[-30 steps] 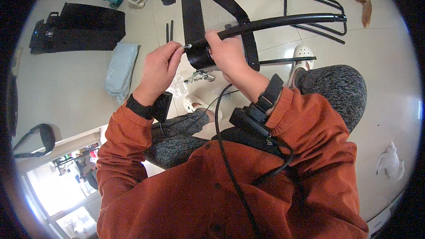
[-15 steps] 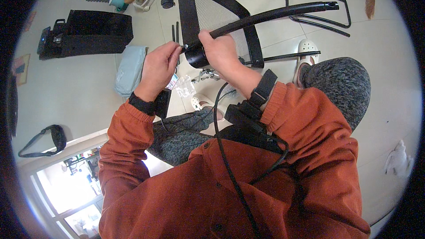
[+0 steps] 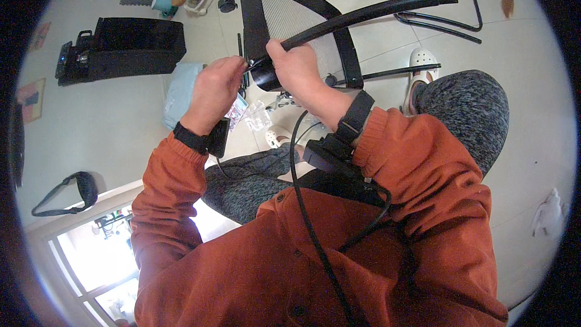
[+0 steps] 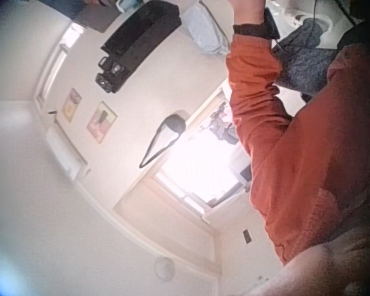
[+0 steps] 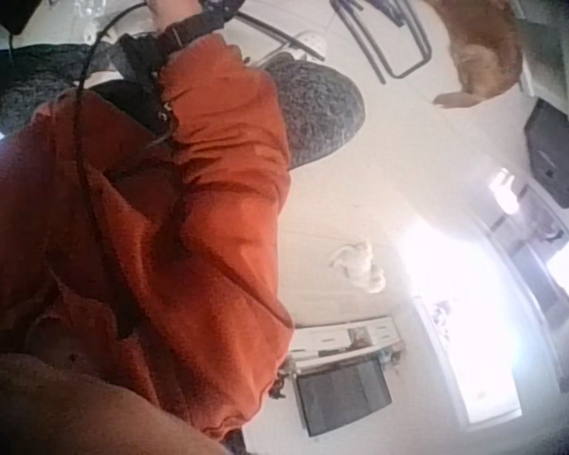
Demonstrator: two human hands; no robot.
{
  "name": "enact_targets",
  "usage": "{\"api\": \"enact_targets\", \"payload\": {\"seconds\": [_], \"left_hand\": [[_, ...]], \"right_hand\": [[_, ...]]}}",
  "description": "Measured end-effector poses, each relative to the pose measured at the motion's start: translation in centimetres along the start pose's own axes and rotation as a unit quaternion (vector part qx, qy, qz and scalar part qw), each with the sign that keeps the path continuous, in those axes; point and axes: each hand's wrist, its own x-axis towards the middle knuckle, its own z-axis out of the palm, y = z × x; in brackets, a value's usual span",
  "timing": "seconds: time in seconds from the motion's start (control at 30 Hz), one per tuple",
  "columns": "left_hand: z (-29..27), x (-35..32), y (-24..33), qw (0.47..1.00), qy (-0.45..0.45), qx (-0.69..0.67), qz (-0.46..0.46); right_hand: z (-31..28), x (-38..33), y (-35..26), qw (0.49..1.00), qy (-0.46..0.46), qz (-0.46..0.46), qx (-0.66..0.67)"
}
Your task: The person assembles a black mesh office chair by attaching metal rods to the backrest frame. They insert the rods into the frame and secure them with screws using a screwdriver.
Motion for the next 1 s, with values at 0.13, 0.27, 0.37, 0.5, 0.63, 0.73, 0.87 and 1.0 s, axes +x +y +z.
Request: {"api": "enact_targets", "payload": {"seconds": [0.13, 0.27, 0.37, 0.5, 0.63, 0.73, 0.87, 1.0], "left_hand": [[-0.1, 0.2, 0.3, 1.000, 0.003, 0.004, -0.002], [-0.2, 0.5, 1.0, 0.998, -0.019, -0.005, -0.062], [-0.4, 1.3, 1.1, 0.928, -0.107, -0.227, -0.274], [-1.1, 1.4, 1.5, 0.734, -0.134, -0.527, -0.408], [-1.2, 0.9, 2.0, 0.753, -0.069, -0.529, -0.386], [-1.3, 0.5, 1.7, 0.854, -0.076, -0.442, -0.264], [-1.9, -0.1, 1.1, 0.994, -0.092, -0.049, 0.016], [-2.7, 0.4, 0.9, 0.980, -0.071, 0.100, 0.160]], "right_hand": [[0.2, -0.1, -0.1, 1.000, 0.014, -0.007, 0.010], [0.6, -0.4, -0.2, 0.999, 0.032, -0.006, 0.002], [0.6, -0.7, -0.4, 0.999, 0.038, -0.002, 0.003], [0.4, -0.7, -1.2, 0.999, 0.039, 0.027, -0.015], [0.4, -0.8, -1.6, 0.999, 0.040, 0.007, 0.001], [0.3, -0.5, -1.2, 0.999, 0.041, 0.020, -0.023], [0.3, -0.3, -0.5, 0.999, 0.041, -0.015, -0.021], [0.4, -0.5, -0.5, 0.999, 0.048, -0.011, -0.021]]}}
